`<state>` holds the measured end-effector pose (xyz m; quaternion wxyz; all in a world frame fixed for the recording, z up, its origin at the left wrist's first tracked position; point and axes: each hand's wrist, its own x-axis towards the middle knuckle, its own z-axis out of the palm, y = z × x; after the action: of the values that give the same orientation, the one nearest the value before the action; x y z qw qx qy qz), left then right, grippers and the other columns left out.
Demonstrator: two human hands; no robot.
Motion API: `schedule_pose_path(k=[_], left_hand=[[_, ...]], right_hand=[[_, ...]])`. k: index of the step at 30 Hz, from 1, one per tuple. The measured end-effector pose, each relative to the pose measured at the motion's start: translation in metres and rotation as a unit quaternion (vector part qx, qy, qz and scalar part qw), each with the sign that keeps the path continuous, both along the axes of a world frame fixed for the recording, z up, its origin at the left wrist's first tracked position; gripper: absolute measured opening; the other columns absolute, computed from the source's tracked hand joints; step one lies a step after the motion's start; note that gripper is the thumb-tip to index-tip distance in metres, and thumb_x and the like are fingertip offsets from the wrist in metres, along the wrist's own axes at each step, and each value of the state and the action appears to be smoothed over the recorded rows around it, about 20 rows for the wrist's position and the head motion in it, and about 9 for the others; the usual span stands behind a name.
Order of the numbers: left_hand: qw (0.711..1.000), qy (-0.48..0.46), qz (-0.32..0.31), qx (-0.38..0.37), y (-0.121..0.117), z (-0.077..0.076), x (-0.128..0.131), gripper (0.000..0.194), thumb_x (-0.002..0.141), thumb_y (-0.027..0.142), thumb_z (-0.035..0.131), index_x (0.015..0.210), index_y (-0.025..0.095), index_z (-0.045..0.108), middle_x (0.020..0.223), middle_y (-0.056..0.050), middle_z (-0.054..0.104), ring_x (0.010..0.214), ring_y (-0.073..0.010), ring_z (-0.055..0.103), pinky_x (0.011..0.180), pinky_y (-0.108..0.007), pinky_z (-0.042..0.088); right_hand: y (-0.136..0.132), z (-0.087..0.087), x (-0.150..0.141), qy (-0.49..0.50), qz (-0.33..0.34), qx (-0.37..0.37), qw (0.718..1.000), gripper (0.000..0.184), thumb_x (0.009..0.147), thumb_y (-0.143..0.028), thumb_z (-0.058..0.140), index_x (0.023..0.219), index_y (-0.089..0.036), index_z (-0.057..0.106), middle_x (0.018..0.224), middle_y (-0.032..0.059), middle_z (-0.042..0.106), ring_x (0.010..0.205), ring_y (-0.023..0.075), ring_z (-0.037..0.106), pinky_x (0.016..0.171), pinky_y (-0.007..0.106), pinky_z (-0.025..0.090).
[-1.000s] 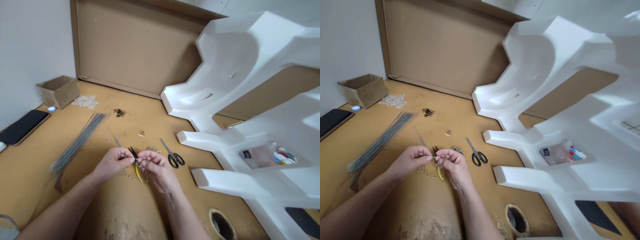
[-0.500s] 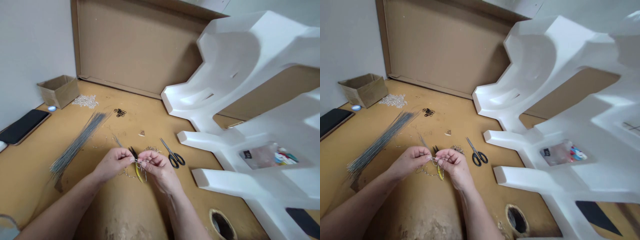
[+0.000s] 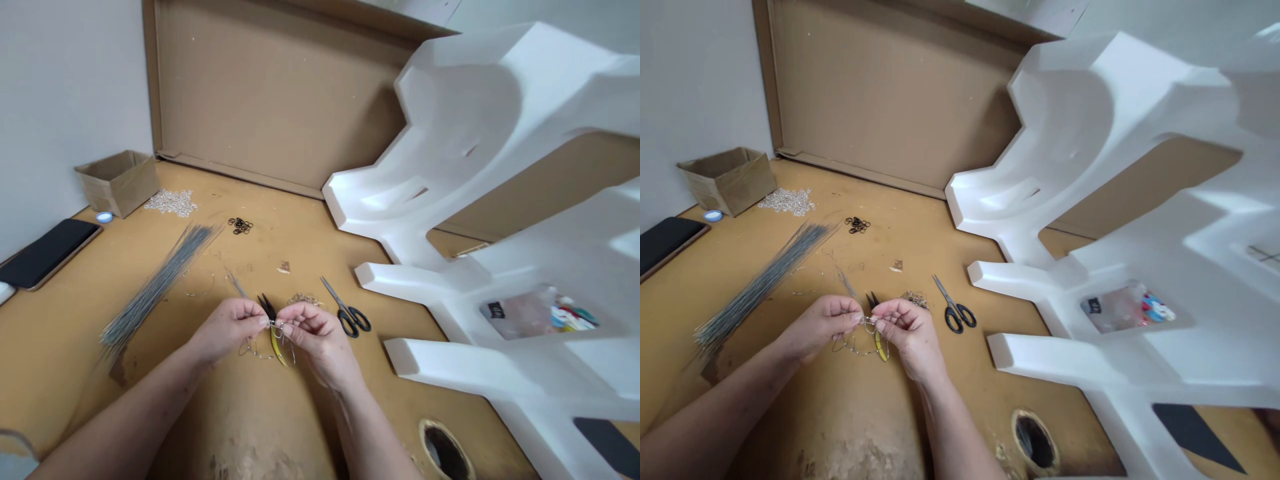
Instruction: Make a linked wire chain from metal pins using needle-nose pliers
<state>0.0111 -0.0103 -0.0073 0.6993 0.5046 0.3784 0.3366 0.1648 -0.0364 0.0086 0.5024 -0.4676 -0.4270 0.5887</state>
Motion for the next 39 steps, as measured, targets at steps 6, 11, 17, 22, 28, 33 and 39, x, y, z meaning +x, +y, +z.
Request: schedule_pose_path(k=[6, 11, 17, 22, 28, 33, 39], left_hand=[[0.999, -0.018, -0.027, -0.016, -0.0002, 0.0025, -0.0002, 0.024, 0.061, 0.036, 0.056, 0.054, 0.015, 0.046, 0.045, 0.006, 0.037, 0.042, -0.0047, 0.03, 0.044, -0.02, 0.022], [0.996, -0.039, -0.052, -0.06, -0.0006, 0.0053, 0.0003, 0.028, 0.058, 0.039, 0.058, 0.052, 0.016, 0.043, 0.046, 0.006, 0.036, 0.041, -0.0038, 0.026, 0.042, -0.02, 0.02], [0.99, -0.07, -0.076, -0.093, -0.0008, 0.0013, 0.0002, 0.032, 0.06, 0.039, 0.059, 0.05, 0.016, 0.039, 0.046, 0.007, 0.033, 0.041, -0.003, 0.024, 0.042, -0.02, 0.019], [0.988, -0.07, -0.031, -0.137, 0.0008, -0.0007, 0.0016, 0.03, 0.057, 0.038, 0.062, 0.054, 0.015, 0.043, 0.046, 0.007, 0.035, 0.041, -0.0024, 0.024, 0.042, -0.019, 0.017], [0.987, -0.058, -0.004, -0.15, 0.0025, -0.0004, 0.0013, 0.03, 0.054, 0.037, 0.064, 0.053, 0.015, 0.043, 0.046, 0.006, 0.037, 0.04, -0.0022, 0.025, 0.042, -0.019, 0.018], [0.991, -0.045, -0.008, -0.125, 0.0027, -0.0039, 0.0007, 0.028, 0.058, 0.036, 0.062, 0.053, 0.015, 0.045, 0.047, 0.005, 0.04, 0.041, -0.0029, 0.029, 0.042, -0.019, 0.02], [0.99, -0.046, 0.0, -0.132, 0.003, -0.0031, 0.0017, 0.023, 0.055, 0.034, 0.063, 0.057, 0.014, 0.051, 0.047, 0.005, 0.043, 0.041, -0.0038, 0.03, 0.043, -0.02, 0.023]], right_hand=[[0.0005, -0.001, 0.001, 0.007, 0.005, -0.006, 1.0, 0.018, 0.052, -0.025, 0.079, 0.065, -0.019, 0.069, 0.058, -0.0024, 0.063, 0.054, 0.0067, 0.054, 0.055, 0.019, 0.041], [0.0014, -0.0028, 0.0021, 0.013, 0.012, -0.015, 1.0, 0.02, 0.051, -0.025, 0.08, 0.066, -0.019, 0.069, 0.058, -0.0021, 0.064, 0.055, 0.0063, 0.055, 0.056, 0.018, 0.041], [0.0031, -0.0072, 0.0029, 0.014, 0.024, -0.012, 1.0, 0.021, 0.051, -0.026, 0.08, 0.068, -0.019, 0.068, 0.059, -0.0015, 0.064, 0.055, 0.0072, 0.054, 0.055, 0.019, 0.041], [0.0025, -0.004, 0.0053, -0.024, 0.023, 0.005, 0.999, 0.021, 0.057, -0.031, 0.077, 0.072, -0.02, 0.069, 0.063, -0.0011, 0.063, 0.058, 0.0077, 0.053, 0.057, 0.02, 0.04], [0.0005, -0.0001, 0.0028, -0.097, 0.018, 0.025, 0.995, 0.019, 0.062, -0.033, 0.073, 0.074, -0.019, 0.067, 0.063, -0.0013, 0.06, 0.057, 0.0088, 0.051, 0.056, 0.022, 0.039], [-0.0019, -0.0027, -0.0015, -0.176, -0.006, 0.071, 0.982, 0.016, 0.067, -0.033, 0.067, 0.069, -0.018, 0.064, 0.065, 0.0009, 0.061, 0.06, 0.0117, 0.052, 0.058, 0.025, 0.04], [-0.0021, -0.0041, -0.0012, -0.213, -0.016, 0.096, 0.972, 0.017, 0.07, -0.034, 0.063, 0.069, -0.017, 0.061, 0.064, 0.0019, 0.06, 0.059, 0.0129, 0.052, 0.055, 0.025, 0.04]])
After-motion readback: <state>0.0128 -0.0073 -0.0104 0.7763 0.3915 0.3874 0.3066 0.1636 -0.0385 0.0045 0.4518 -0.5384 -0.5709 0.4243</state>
